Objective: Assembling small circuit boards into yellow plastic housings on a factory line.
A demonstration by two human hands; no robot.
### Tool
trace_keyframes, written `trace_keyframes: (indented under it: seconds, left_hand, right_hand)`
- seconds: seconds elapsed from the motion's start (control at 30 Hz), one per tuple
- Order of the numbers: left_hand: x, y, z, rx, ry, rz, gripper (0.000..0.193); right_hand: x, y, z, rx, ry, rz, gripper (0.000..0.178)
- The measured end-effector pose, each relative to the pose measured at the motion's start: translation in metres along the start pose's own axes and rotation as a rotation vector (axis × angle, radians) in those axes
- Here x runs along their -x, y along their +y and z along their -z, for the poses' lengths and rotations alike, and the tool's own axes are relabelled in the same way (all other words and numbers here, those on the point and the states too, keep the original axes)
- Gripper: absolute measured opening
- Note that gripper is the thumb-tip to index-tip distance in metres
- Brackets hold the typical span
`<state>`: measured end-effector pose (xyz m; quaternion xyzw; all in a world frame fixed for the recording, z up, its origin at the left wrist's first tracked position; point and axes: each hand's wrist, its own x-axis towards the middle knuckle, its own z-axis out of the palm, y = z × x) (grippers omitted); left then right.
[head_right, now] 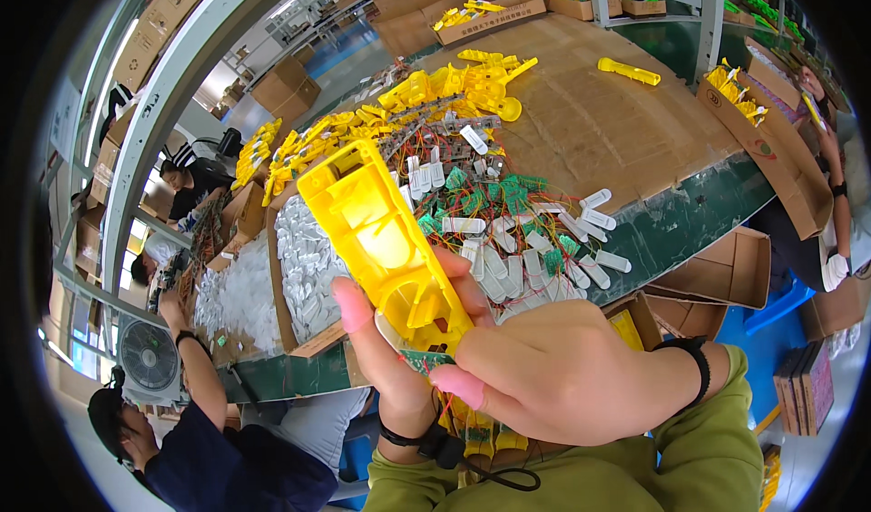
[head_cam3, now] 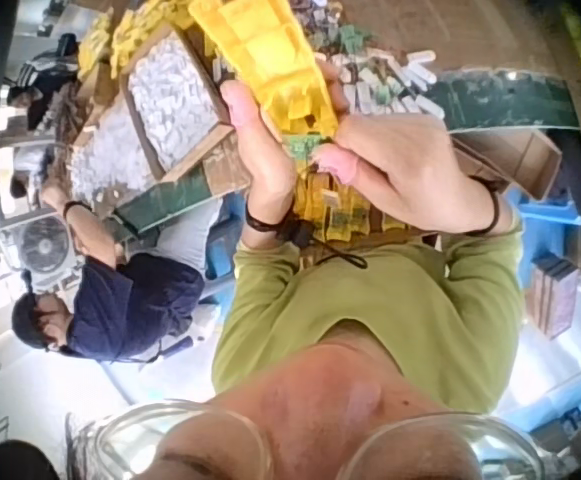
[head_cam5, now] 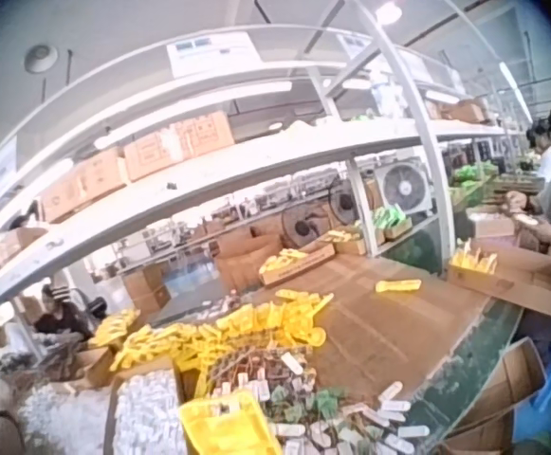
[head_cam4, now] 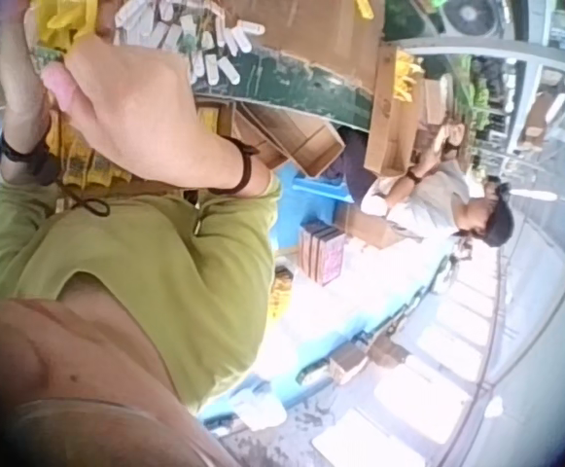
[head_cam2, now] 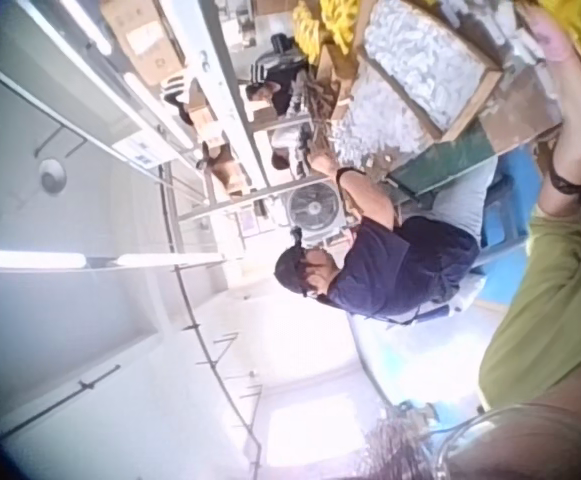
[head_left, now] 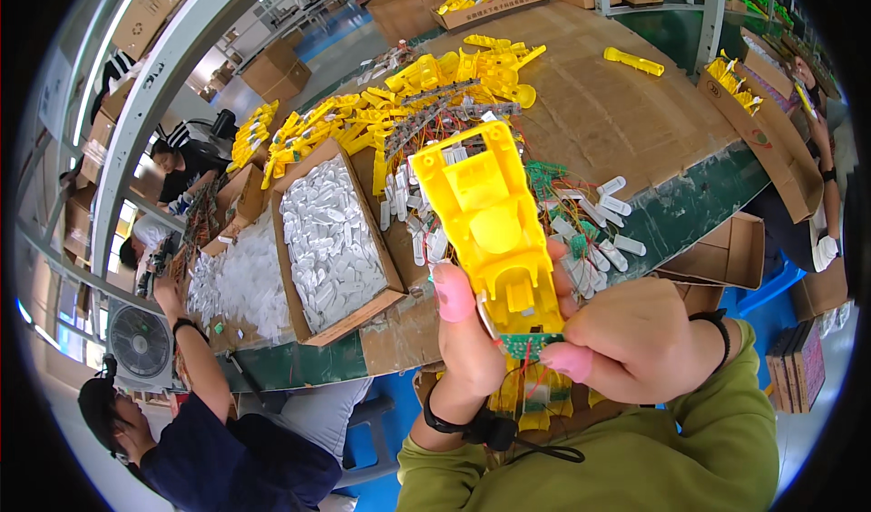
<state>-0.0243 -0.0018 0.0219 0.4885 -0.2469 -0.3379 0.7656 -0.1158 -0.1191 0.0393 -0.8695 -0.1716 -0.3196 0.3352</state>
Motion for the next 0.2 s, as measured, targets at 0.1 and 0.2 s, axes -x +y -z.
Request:
trace_keyframes:
  seconds: [0.1,0.2]
  left_hand:
    - [0.001,0.000,0.007,0.004,-0.054,-0.017,0.088]
    - [-0.001,0.002,-0.015,-0.044,0.157,-0.119,0.077]
  right_hand:
    - [0.003,0.001,-0.002,0.002,0.012,-0.014,0.021]
    - [0.004,0.000,-0.003,0.033,-0.015,0.000,0.022]
